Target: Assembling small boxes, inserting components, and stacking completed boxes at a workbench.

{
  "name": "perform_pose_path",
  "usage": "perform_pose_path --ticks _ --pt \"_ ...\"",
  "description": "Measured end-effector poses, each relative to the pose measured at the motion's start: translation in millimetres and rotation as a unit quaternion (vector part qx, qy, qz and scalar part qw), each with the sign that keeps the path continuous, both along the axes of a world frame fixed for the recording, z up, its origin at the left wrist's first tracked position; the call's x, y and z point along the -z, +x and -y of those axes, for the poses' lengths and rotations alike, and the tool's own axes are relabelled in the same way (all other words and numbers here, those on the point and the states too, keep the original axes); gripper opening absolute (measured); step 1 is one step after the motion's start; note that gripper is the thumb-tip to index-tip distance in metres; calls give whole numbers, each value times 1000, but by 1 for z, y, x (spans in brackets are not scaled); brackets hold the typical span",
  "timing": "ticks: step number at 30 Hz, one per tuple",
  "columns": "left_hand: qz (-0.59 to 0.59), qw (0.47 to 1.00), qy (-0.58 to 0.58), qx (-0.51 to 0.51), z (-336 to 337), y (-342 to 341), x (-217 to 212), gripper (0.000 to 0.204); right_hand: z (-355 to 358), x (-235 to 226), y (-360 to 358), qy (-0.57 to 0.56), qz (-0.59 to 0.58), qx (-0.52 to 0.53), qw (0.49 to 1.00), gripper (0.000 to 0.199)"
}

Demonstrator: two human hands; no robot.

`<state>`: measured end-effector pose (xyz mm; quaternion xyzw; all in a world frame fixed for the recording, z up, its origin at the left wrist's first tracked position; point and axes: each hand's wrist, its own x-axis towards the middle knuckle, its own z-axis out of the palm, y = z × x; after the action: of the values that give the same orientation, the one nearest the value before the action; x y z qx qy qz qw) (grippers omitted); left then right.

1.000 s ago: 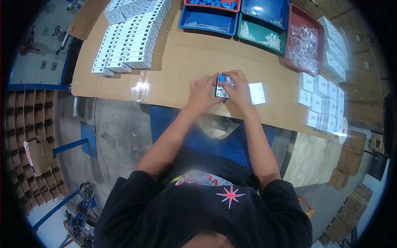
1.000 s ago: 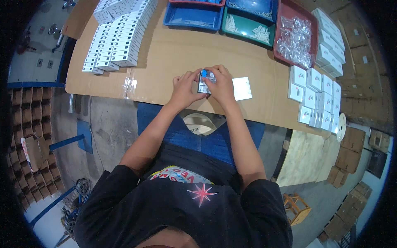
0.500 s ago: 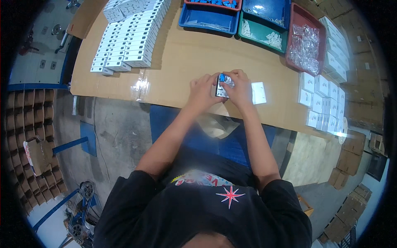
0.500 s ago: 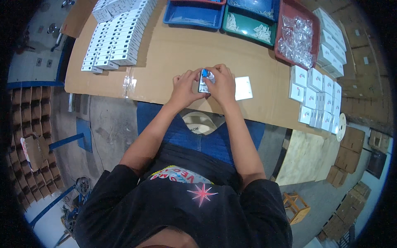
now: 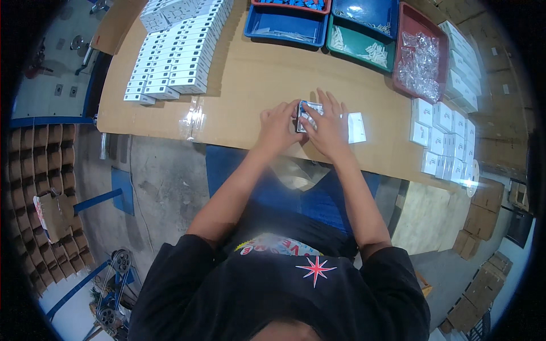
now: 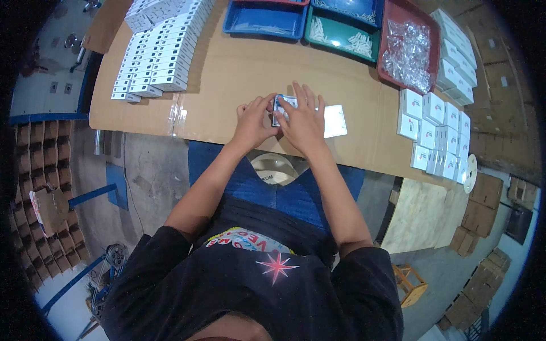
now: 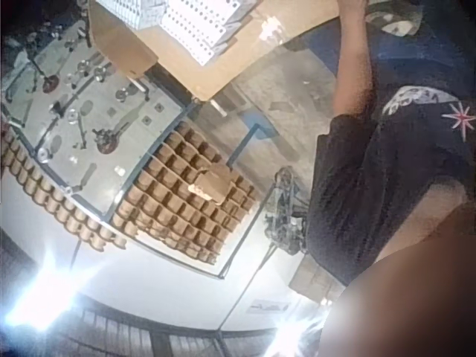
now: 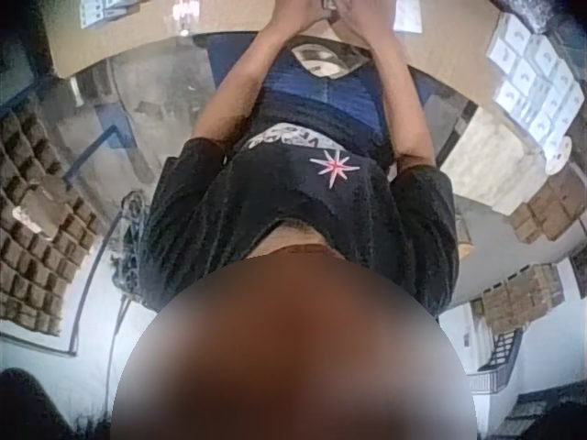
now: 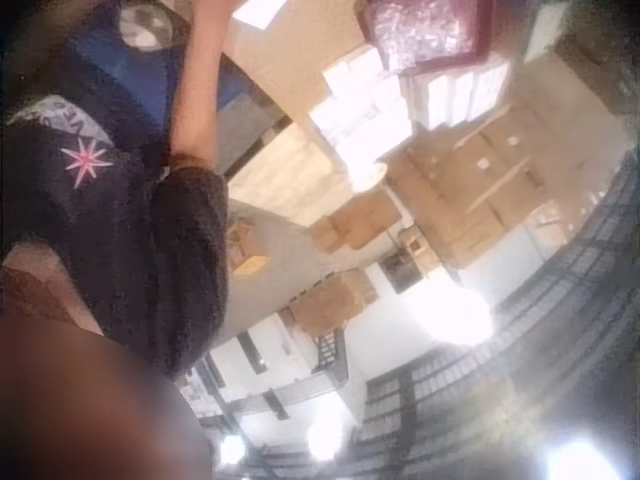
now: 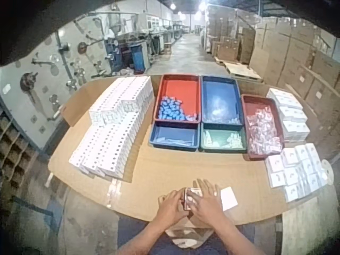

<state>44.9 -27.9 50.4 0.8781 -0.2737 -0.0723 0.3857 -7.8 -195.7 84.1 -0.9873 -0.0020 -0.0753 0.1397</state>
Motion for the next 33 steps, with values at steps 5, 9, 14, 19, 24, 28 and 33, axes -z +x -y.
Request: perform_pose_path --ticks 5,9,14,19,24,28,33 --pt "-4 1000 14 -6 0 -1 -1 88 12 3 0 91 26 15 995 44" --pt "14 1000 -1 0 2 -4 0 90 58 9 -24 105 111 168 974 54" --pt "4 1000 30 -8 1 -2 -3 91 86 7 -43 128 -47 297 945 53" --pt "-35 999 10 -7 4 0 -11 90 105 7 -44 278 -130 293 905 42" --pt "-51 998 -42 0 -5 1 2 99 103 -15 -49 696 -88 220 677 39" --pt "-391 832 -394 20 -6 -11 -9 98 83 -37 -49 791 -72 186 578 54" --pt "-544 669 -505 44 -4 -16 -23 95 78 -38 -42 917 -108 38 381 71"
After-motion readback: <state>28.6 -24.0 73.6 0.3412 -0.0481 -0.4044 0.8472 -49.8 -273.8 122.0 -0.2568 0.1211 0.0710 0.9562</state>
